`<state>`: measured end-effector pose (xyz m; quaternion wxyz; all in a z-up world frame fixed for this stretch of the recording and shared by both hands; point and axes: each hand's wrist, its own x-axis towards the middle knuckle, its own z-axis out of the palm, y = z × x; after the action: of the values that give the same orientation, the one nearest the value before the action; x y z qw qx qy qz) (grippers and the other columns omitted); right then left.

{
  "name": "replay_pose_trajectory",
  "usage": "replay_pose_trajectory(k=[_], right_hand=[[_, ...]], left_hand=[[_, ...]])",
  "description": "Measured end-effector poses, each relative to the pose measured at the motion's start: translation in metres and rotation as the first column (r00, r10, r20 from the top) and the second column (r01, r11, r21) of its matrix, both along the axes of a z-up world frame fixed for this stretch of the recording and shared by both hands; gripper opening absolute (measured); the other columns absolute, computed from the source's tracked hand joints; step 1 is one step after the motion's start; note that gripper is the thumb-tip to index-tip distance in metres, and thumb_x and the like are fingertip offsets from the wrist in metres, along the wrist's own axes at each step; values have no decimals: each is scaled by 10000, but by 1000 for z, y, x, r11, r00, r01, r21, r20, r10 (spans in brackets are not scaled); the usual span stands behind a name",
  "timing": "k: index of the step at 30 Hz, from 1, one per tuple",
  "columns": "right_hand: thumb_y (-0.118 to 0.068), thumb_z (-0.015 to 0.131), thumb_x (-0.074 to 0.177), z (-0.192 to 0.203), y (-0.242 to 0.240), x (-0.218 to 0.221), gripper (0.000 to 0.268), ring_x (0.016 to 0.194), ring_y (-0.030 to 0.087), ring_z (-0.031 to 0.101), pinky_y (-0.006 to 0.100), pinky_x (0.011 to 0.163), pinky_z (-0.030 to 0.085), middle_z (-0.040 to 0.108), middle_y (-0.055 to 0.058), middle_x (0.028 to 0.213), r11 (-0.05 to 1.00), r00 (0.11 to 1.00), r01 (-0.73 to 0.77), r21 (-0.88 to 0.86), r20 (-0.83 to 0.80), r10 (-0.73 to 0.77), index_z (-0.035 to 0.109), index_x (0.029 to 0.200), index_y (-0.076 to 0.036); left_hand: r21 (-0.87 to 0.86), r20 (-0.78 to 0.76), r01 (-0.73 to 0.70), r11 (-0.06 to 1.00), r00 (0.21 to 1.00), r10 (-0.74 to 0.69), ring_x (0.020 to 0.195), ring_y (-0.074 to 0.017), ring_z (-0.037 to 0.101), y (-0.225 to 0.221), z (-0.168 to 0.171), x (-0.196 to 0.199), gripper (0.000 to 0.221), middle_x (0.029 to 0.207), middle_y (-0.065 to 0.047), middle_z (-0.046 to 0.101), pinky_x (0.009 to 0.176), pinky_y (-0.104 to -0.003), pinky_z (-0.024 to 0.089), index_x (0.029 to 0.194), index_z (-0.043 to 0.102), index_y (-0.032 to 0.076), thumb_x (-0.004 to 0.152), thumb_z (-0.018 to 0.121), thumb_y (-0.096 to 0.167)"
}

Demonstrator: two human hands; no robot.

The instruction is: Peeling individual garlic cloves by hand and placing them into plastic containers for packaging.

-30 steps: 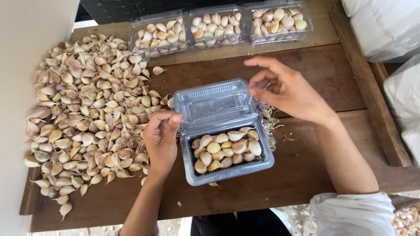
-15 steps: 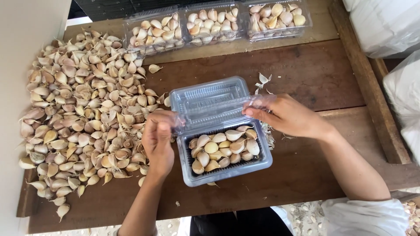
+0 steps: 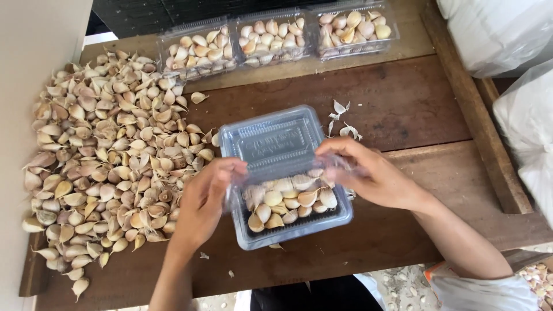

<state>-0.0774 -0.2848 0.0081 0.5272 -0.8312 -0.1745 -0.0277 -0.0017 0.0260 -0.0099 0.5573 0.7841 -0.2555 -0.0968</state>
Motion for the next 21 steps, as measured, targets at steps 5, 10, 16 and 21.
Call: replay_pose_trajectory(k=[5, 10, 16, 21], right_hand=[[95, 568, 899, -9, -21, -13, 636, 1122, 150, 597, 280, 837, 607, 459, 76, 1520, 943, 945, -293, 159, -103, 311, 452, 1478, -141], [-66, 375, 1023, -9, -18, -22, 548, 1182, 218, 608, 393, 932, 628, 356, 147, 1619, 878, 902, -321, 355, -166, 397, 288, 1557, -155], [-179, 712, 881, 0, 2, -35, 866, 1118, 125, 655, 220, 686, 637, 226, 156, 1668, 990, 930, -33, 134, -359, 80, 187, 1568, -221], [-222, 647, 884, 19, 15, -43, 777, 722, 114, 564, 247, 595, 674, 226, 32, 1662, 989, 901, 102, 104, -431, -47, 239, 1544, -255]], left_hand=[[346, -272, 5, 938, 958, 95, 800, -91, 720, 2, 45, -16, 495, 970, -11, 761, 734, -223, 625, 1310, 652, 215, 837, 715, 348], [470, -359, -16, 883, 910, 208, 710, -94, 662, 0, 46, -30, 798, 934, 2, 717, 662, -228, 603, 1506, 524, 277, 765, 812, 356], [430, -406, -143, 891, 851, 333, 746, -98, 610, -5, 47, -39, 800, 1133, 15, 633, 714, -246, 553, 1479, 560, 336, 730, 838, 319], [322, -377, -205, 924, 867, 324, 667, -104, 637, -7, 46, -46, 739, 1214, -10, 710, 577, -253, 521, 1461, 557, 298, 766, 805, 261]])
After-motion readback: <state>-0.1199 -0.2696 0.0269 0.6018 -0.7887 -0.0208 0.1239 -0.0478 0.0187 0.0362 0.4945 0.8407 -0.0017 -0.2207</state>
